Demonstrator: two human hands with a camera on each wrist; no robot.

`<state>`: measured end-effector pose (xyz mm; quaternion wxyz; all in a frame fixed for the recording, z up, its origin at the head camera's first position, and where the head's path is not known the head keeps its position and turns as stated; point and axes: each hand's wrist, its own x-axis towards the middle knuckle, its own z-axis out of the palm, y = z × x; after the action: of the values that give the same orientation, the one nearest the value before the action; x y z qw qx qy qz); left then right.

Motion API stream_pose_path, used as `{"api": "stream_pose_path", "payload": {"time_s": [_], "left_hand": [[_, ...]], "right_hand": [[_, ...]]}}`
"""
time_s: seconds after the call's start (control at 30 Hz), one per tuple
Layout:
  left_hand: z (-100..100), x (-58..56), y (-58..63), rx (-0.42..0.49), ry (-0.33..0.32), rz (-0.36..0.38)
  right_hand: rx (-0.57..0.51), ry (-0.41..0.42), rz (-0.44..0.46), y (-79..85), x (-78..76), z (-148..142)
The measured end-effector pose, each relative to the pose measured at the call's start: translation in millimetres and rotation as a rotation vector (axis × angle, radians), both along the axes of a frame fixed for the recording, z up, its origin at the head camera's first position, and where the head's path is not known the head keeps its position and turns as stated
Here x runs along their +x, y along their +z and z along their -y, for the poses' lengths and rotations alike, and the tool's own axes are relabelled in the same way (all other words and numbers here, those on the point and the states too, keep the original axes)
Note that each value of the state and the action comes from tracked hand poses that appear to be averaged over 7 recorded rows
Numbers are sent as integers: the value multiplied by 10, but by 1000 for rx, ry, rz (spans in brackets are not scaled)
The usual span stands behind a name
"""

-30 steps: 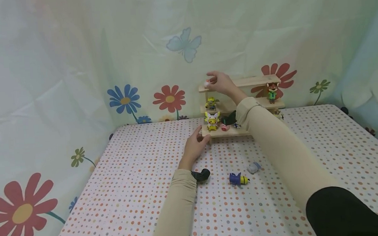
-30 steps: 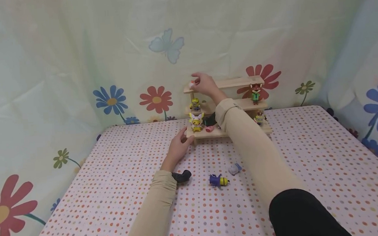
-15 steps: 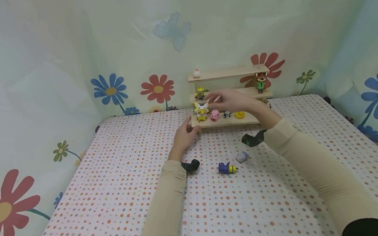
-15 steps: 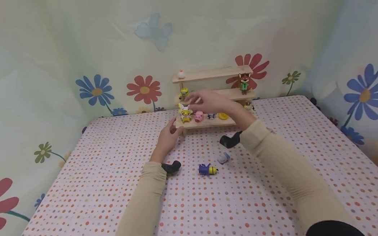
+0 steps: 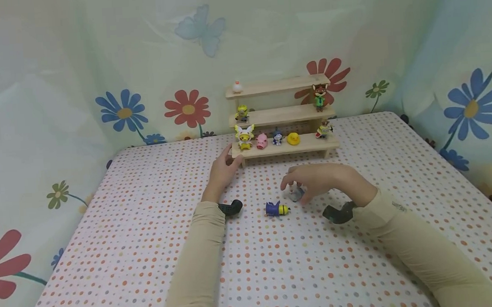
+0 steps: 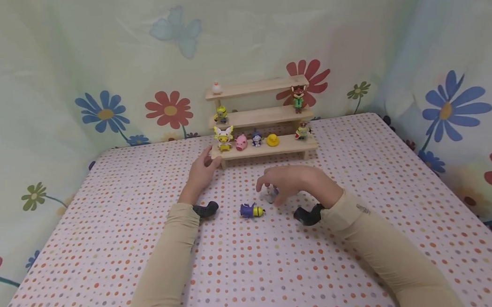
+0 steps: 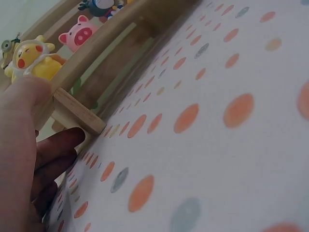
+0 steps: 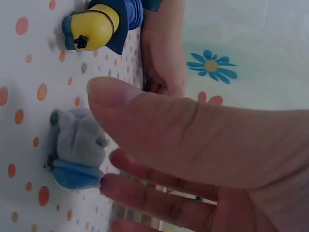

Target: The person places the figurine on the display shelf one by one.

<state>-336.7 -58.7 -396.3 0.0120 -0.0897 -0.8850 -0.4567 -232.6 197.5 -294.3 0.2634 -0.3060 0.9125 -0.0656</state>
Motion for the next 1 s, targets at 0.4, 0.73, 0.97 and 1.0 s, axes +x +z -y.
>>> {"api": "stream_pose_path", "payload": {"time_s": [0.4, 0.73, 0.97, 1.0], "left_hand": [[20, 46, 54, 17, 2, -14], [-14, 10, 27, 2, -6, -23], [-10, 9, 11, 0, -7, -10], [-13, 13, 11, -1, -8, -6]], "right_hand": [[-78, -3, -16, -205, -144, 3], [-298, -93, -173, -75, -160, -137], [-386, -105, -299, -3, -139, -154], [-396, -109, -302, -3, -138, -159]]}}
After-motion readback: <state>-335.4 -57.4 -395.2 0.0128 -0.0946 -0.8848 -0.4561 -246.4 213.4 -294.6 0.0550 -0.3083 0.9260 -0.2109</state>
